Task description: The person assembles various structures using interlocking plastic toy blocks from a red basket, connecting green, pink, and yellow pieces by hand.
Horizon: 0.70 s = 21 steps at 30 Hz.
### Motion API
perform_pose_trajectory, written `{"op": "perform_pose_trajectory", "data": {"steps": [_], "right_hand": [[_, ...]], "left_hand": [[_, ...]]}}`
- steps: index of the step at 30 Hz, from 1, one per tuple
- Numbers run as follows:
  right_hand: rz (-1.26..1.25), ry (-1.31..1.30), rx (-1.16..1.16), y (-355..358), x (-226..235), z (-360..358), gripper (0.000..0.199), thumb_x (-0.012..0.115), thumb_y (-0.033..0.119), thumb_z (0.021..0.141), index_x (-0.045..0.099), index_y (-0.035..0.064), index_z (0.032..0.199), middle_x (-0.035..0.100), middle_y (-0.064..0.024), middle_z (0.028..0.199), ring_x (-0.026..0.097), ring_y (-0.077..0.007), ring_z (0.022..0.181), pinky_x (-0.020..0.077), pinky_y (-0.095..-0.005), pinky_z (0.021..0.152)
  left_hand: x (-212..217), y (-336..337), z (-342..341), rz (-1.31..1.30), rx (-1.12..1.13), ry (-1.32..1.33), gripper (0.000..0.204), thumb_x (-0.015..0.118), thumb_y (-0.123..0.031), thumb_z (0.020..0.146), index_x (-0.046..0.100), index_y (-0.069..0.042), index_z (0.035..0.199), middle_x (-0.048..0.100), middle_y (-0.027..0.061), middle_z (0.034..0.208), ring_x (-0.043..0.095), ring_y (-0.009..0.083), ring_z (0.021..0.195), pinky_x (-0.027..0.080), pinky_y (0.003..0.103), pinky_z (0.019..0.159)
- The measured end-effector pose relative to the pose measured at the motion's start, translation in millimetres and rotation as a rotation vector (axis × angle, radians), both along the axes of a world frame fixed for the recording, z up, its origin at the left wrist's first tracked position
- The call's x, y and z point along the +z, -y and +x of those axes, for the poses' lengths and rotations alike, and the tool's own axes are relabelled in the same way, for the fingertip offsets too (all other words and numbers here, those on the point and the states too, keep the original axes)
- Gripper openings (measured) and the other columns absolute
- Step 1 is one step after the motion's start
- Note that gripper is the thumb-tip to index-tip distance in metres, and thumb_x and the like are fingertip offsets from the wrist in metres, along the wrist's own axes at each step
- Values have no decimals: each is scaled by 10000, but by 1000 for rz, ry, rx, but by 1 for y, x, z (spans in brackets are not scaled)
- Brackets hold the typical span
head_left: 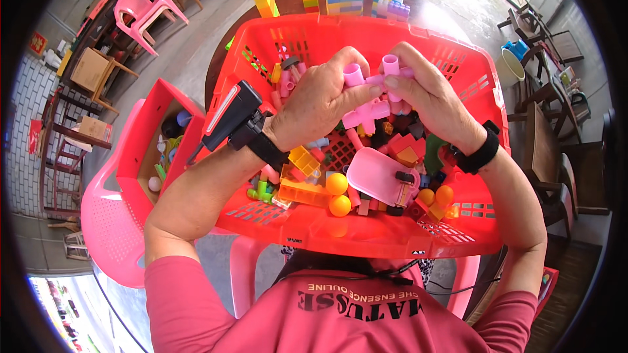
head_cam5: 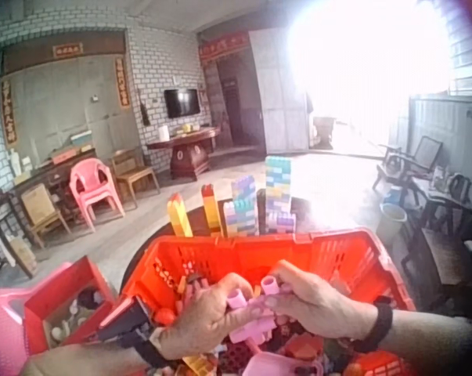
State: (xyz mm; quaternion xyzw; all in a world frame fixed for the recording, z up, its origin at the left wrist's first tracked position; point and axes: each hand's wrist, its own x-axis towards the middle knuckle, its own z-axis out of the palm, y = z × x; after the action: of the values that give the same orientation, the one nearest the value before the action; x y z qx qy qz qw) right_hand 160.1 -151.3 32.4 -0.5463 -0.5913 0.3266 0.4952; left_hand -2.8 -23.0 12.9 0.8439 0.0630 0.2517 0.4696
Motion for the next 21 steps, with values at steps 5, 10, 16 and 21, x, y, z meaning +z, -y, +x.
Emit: {"op": "perform_pose_trajectory", "data": {"steps": [5, 10, 16, 21], "right_hand": [[128, 162, -51, -3, 0, 5, 185, 585, 168, 927, 497, 13, 978, 584, -87, 802, 606, -137, 732, 496, -286, 609], [140, 396, -38, -10, -7, 5, 206, 608, 140, 891, 505, 10, 1015, 612, -141, 828, 640, -240, 759, 501, -340, 647], [143, 272, -150, -10, -17, 5, 309, 642, 105, 858, 475, 23, 1105, 621, -145, 875, 650, -245, 740, 511, -350, 635], [-116, 393, -114, -11, -34, 10, 254, 674, 115, 826, 522, 33, 1012, 634, -149, 839, 654, -276, 709, 514, -375, 617]], "left_hand": [[9, -11, 3, 5, -22, -133, 263, 649, -297, 921, 574, -59, 1006, 593, -13, 803, 569, 63, 753, 461, 244, 657], [6, -15, 5, 376, -34, -67, 306, 666, -302, 872, 632, -36, 1019, 649, 100, 843, 647, 238, 792, 497, 341, 705], [-3, -27, 6, 379, 118, -90, 370, 695, -382, 826, 642, -52, 984, 653, 158, 828, 647, 348, 776, 495, 423, 650], [-4, -51, 6, 522, 300, -124, 336, 696, -389, 830, 658, -70, 930, 665, 147, 790, 661, 330, 764, 506, 421, 649]]}}
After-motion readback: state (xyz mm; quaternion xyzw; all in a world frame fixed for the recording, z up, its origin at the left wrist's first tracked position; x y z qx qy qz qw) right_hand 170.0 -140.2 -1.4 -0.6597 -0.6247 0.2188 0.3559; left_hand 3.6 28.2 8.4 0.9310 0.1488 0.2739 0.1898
